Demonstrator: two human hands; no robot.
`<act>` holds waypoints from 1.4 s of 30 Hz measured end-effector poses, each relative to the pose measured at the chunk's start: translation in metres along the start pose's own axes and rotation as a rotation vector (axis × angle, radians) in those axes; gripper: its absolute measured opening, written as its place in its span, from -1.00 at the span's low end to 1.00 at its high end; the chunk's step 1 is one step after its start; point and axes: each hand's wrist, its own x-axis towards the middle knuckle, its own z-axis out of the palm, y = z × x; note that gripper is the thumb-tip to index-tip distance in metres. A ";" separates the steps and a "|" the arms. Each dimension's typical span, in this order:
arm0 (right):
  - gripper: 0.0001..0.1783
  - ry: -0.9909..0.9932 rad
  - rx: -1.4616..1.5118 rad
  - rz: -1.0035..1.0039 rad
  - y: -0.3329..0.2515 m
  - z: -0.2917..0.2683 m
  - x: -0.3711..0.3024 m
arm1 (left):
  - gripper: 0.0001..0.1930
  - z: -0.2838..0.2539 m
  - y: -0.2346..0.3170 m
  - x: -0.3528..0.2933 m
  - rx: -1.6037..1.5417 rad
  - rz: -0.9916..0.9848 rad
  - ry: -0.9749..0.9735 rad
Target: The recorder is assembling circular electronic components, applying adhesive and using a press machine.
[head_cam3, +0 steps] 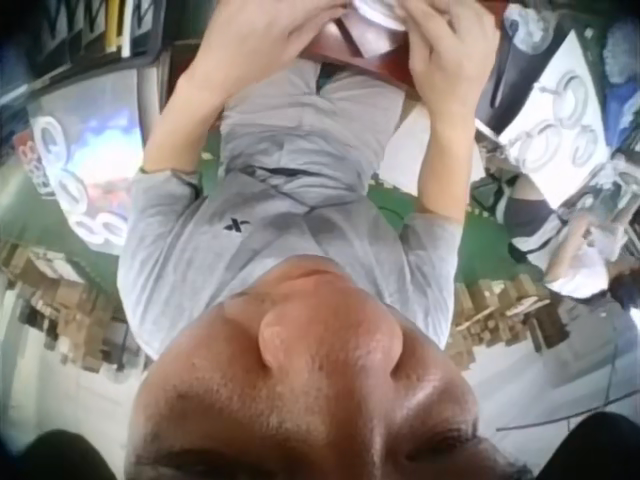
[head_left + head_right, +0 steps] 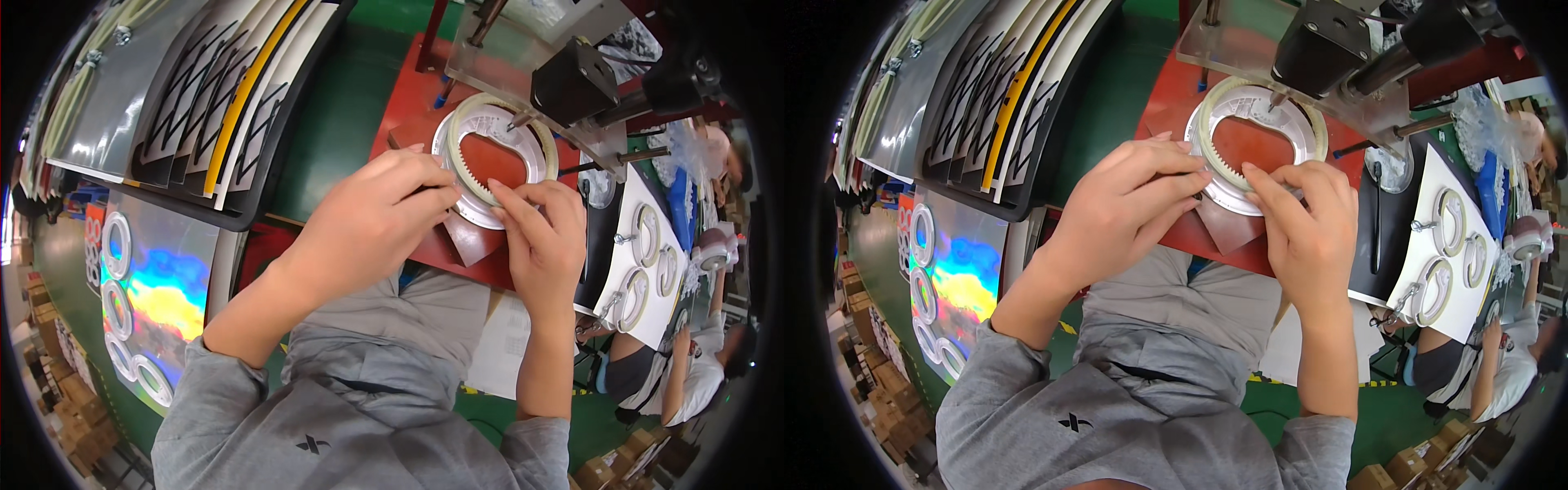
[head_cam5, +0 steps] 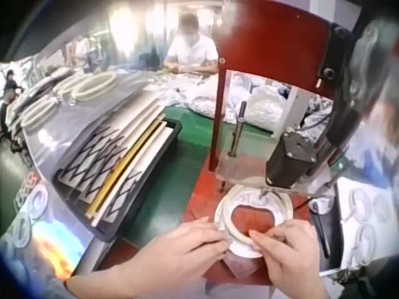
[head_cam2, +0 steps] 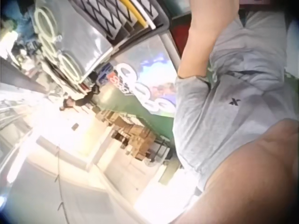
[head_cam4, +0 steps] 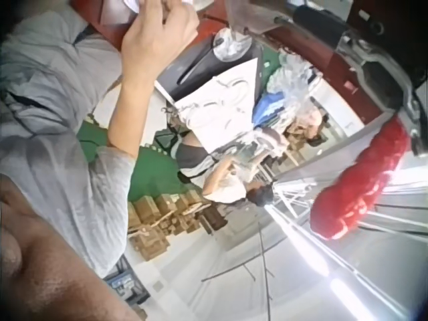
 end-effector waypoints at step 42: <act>-0.64 -0.063 -0.176 0.040 -0.025 0.006 -0.006 | -0.86 0.051 -0.021 0.037 -0.216 -0.198 0.504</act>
